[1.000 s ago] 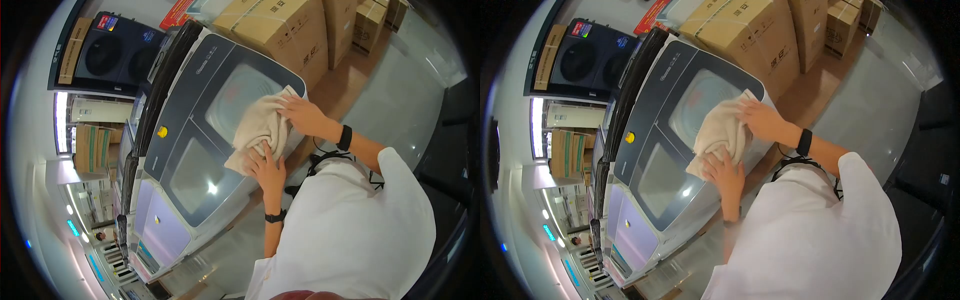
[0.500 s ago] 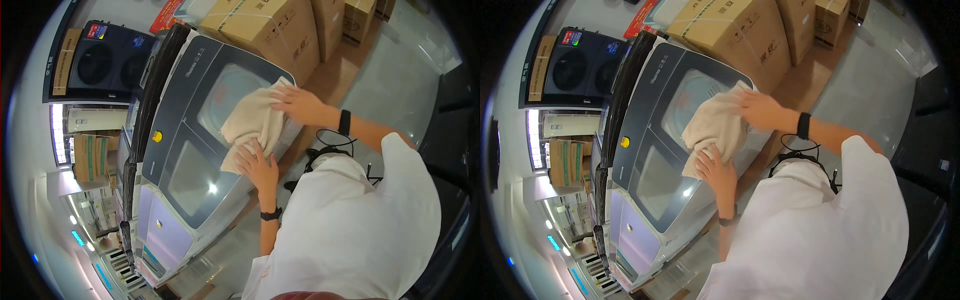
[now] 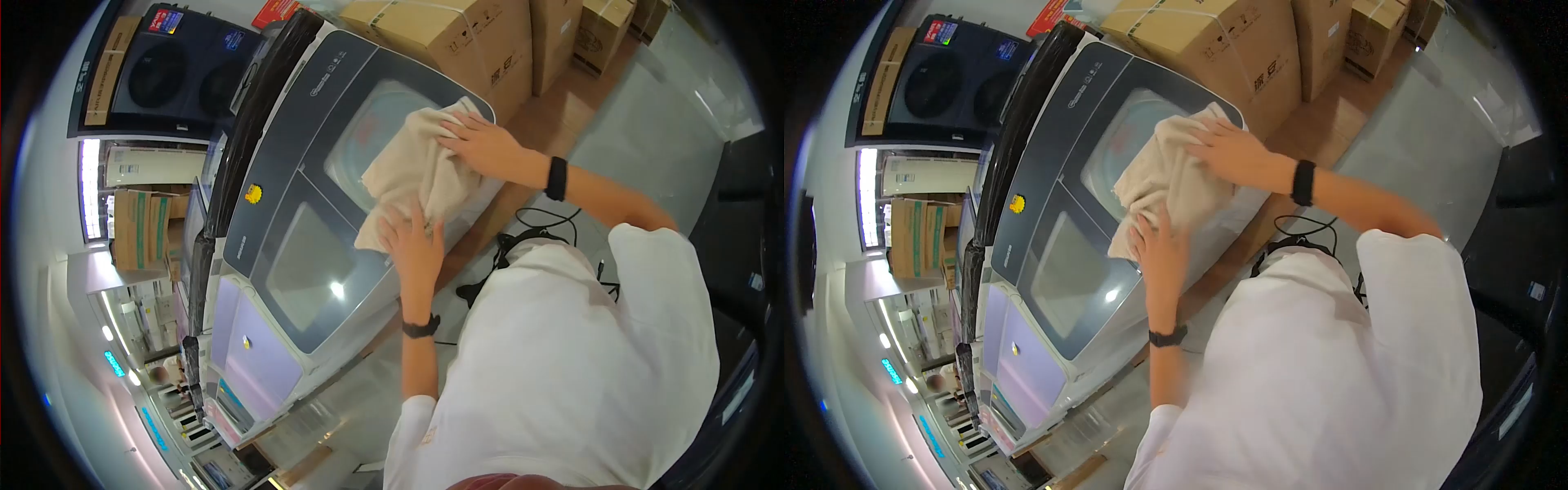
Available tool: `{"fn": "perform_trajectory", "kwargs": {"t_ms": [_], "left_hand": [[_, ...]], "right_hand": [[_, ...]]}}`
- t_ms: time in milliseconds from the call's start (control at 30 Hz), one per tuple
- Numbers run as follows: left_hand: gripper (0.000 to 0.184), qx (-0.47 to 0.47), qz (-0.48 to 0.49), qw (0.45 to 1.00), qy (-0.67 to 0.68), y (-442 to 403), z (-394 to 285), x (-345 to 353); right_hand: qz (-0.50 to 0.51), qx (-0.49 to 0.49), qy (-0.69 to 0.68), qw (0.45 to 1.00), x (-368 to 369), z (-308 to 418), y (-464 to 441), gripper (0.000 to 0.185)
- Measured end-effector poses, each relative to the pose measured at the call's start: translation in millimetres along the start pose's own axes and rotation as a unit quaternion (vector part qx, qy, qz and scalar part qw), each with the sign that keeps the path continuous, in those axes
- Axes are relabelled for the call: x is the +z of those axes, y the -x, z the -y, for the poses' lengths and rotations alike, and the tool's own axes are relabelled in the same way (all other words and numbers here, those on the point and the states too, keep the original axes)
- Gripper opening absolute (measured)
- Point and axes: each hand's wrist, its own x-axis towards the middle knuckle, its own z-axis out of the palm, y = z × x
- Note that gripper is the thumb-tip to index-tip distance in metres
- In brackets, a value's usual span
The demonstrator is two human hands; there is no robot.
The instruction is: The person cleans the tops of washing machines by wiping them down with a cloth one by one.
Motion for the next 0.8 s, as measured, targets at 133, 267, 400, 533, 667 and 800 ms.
{"fn": "perform_trajectory", "kwargs": {"t_ms": [133,267,400,533,667,800], "left_hand": [[0.067,-0.008,0.005,0.999,0.048,21,10,-7],[0.07,0.01,0.037,0.999,0.022,7,21,-14],[0.072,0.006,0.066,0.998,0.013,-35,41,-24],[0.074,0.003,0.052,0.999,0.009,-80,86,-3],[0.077,-0.038,0.103,0.994,0.013,-135,124,-7],[0.077,-0.07,0.099,0.992,0.041,-186,172,0]], "right_hand": [[0.072,-0.02,0.019,0.997,-14,-17,4,0.049],[0.123,-0.015,0.019,0.992,-18,-19,-20,0.049],[0.11,-0.077,0.055,0.989,1,-37,-47,0.049],[0.253,-0.064,0.054,0.964,-8,-43,-89,0.055],[0.379,-0.089,0.074,0.918,2,-49,-144,0.059],[0.421,-0.136,0.124,0.888,43,-65,-200,0.061]]}}
